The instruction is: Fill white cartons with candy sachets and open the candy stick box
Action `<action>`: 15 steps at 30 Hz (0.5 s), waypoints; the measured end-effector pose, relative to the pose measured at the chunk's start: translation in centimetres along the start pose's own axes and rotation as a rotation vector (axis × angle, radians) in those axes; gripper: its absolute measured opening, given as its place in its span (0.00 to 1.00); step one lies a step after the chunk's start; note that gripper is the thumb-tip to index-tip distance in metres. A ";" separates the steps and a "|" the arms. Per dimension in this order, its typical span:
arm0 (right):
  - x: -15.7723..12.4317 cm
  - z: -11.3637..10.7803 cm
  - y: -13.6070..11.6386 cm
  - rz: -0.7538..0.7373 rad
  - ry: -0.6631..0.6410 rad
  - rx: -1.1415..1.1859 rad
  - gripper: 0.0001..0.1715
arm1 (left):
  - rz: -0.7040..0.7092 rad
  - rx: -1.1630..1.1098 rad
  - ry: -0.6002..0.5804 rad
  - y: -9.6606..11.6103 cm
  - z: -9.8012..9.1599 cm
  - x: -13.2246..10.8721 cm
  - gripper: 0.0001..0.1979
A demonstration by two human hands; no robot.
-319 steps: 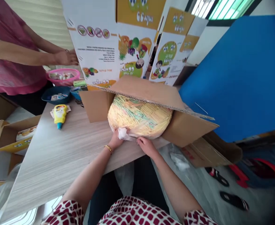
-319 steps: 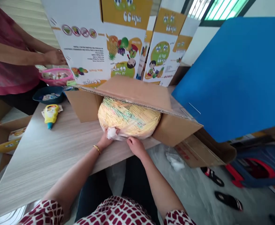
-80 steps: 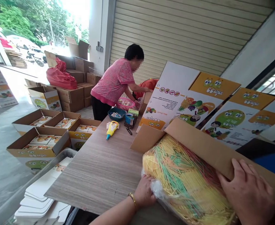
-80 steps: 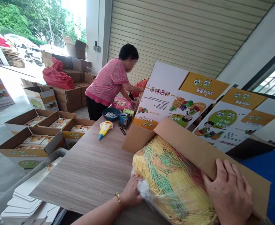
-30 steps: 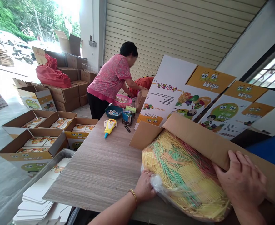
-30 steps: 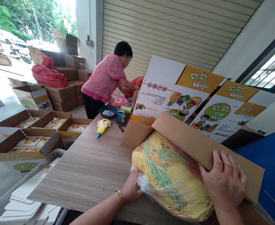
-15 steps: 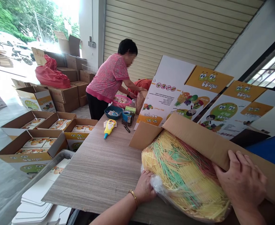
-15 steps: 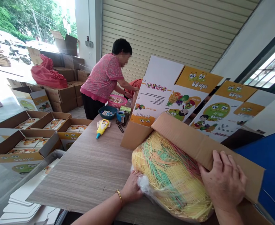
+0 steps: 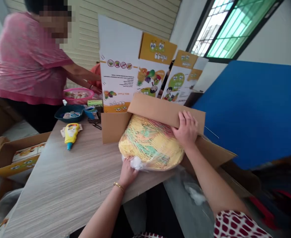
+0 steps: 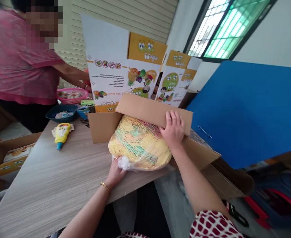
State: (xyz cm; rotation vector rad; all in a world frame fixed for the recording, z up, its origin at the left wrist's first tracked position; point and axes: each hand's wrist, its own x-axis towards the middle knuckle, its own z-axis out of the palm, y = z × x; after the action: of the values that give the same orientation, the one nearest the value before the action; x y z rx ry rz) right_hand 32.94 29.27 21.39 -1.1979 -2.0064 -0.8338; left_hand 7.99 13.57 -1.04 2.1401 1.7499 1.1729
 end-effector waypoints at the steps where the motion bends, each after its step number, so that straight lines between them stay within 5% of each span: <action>1: 0.0 0.0 0.0 0.011 -0.009 0.005 0.44 | 0.009 0.012 0.006 -0.1 0.1 0.0 0.09; 15: 0.2 -0.5 0.1 0.068 -0.079 0.120 0.46 | 0.019 -0.082 0.110 -0.9 0.5 -0.2 0.11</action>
State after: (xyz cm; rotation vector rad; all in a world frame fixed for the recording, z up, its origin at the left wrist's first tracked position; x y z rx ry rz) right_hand 33.04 29.00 21.81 -1.2402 -2.0360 -0.6326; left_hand 7.60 13.86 -2.02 2.0865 1.6957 1.3673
